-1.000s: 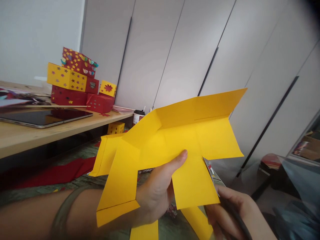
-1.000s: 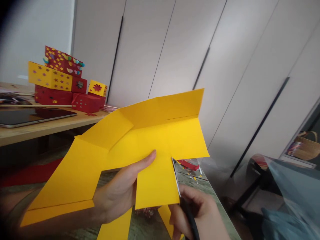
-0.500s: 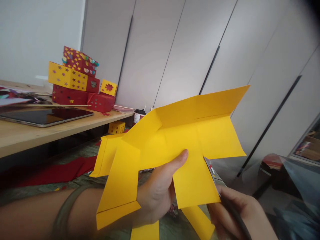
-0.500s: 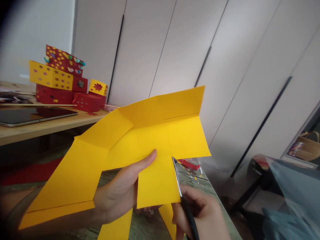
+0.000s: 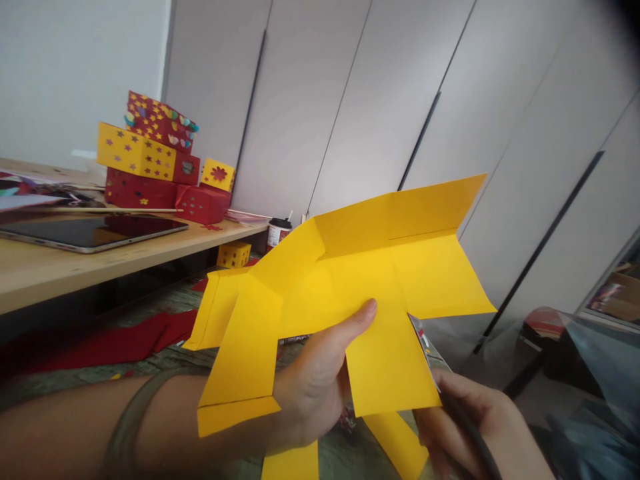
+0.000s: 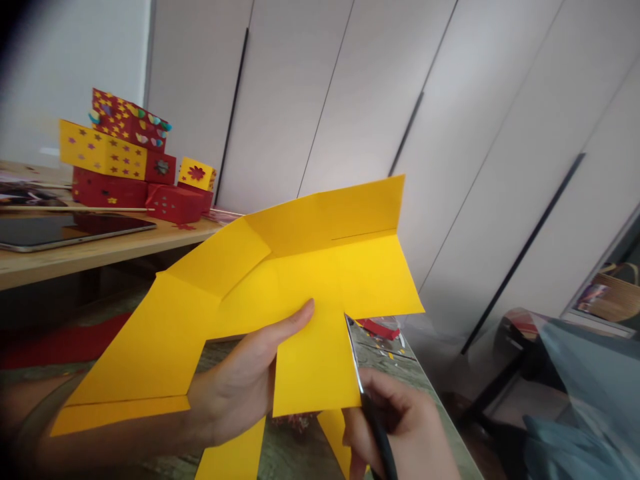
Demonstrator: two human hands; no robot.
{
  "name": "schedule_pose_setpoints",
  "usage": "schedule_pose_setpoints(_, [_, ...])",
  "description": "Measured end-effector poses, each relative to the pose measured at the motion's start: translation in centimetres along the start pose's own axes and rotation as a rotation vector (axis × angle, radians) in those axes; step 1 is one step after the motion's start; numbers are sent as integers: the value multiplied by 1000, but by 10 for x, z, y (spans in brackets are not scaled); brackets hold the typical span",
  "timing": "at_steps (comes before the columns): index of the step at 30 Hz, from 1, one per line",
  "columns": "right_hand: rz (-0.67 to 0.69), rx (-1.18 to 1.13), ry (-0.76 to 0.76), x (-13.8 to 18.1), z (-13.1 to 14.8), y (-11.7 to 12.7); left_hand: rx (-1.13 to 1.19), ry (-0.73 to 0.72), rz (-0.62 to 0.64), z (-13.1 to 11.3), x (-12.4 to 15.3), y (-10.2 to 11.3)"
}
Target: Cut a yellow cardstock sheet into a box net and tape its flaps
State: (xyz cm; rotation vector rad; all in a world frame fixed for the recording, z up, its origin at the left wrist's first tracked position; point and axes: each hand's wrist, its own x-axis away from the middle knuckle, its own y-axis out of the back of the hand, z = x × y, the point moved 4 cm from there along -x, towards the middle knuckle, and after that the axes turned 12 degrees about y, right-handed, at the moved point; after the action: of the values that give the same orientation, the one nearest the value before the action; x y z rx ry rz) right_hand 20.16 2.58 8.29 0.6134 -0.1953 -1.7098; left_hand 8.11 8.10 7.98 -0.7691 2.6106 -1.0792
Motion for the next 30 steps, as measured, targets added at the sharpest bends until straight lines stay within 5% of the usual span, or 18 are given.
schedule_pose_setpoints(11, [21,20,65,-5,-3,6,13,3,-23,-6,0,-3])
schedule_pose_setpoints(15, [-166,-47,96,-17,-5,19,41,9,-35,-10,1,-5])
schedule_pose_setpoints(19, [-341,-349,214,-21,-7,22,74,5,37,0,0,-5])
schedule_pose_setpoints(30, [-288,-302,341,-10,6,8,54,121,-26,23,-1,1])
